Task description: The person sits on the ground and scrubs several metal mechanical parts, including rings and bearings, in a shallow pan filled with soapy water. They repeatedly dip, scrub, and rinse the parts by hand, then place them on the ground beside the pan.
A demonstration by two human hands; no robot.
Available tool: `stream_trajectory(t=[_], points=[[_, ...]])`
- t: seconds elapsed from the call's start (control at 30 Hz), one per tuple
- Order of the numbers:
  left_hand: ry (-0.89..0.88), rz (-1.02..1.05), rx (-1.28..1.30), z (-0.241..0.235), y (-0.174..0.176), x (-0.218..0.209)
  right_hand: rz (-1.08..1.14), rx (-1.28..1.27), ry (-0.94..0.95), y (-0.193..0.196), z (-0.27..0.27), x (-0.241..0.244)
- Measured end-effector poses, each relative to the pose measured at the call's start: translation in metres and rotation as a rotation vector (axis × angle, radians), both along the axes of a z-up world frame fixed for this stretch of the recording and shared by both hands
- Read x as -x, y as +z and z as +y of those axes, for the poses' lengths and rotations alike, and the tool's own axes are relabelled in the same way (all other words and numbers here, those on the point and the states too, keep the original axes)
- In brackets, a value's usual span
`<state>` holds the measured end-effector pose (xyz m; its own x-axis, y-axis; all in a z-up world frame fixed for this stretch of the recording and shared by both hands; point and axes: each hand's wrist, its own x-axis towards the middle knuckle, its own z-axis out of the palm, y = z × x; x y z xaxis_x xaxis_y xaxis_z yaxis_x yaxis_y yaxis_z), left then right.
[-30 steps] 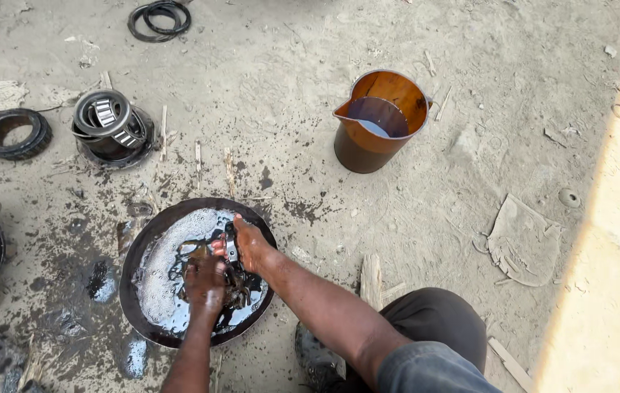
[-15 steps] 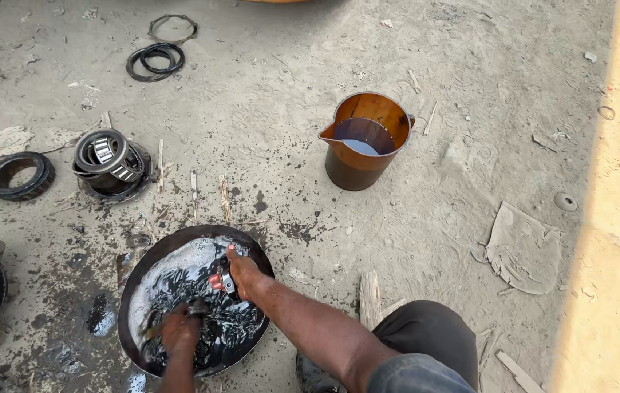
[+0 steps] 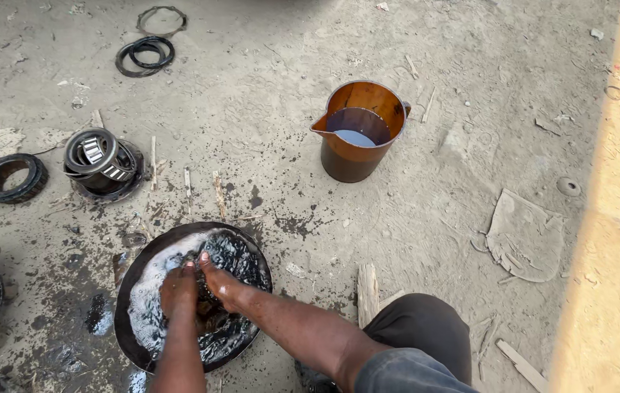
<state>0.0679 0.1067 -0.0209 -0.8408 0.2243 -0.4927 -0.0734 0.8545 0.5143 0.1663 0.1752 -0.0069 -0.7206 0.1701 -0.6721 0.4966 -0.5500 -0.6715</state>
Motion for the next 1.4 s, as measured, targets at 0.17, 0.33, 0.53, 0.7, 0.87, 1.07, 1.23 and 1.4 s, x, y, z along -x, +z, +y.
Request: stream_trajectory(t=[0.17, 0.33, 0.53, 0.7, 0.87, 1.07, 1.23, 1.4], points=[[-0.314, 0.638, -0.068, 0.006, 0.015, -0.045, -0.082, 0.353, -0.378, 0.019, 0.037, 0.019], [-0.261, 0.513, -0.199, -0.036, -0.027, -0.065, 0.009, 0.338, -0.416, -0.017, 0.023, 0.033], [-0.067, 0.550, -0.215, -0.025, -0.027, -0.001, 0.025, 0.117, -0.190, -0.005, 0.017, 0.021], [0.068, 0.333, 0.004, -0.046, 0.006, 0.012, -0.003, 0.124, -0.159, -0.028, 0.008, 0.014], [0.081, 0.240, 0.035, -0.057, 0.012, -0.002, 0.017, -0.003, -0.135, -0.081, 0.012, 0.020], [-0.767, 0.201, 0.484, -0.081, -0.038, -0.015, 0.120, -0.154, 0.106, -0.124, 0.021, 0.020], [-0.688, 0.231, 0.514, -0.085, -0.046, -0.013, -0.088, -0.535, 0.102, -0.121, 0.019, 0.014], [-0.597, 0.275, 0.604, -0.082, -0.027, -0.023, -0.213, -0.931, 0.365, -0.074, 0.005, 0.009]])
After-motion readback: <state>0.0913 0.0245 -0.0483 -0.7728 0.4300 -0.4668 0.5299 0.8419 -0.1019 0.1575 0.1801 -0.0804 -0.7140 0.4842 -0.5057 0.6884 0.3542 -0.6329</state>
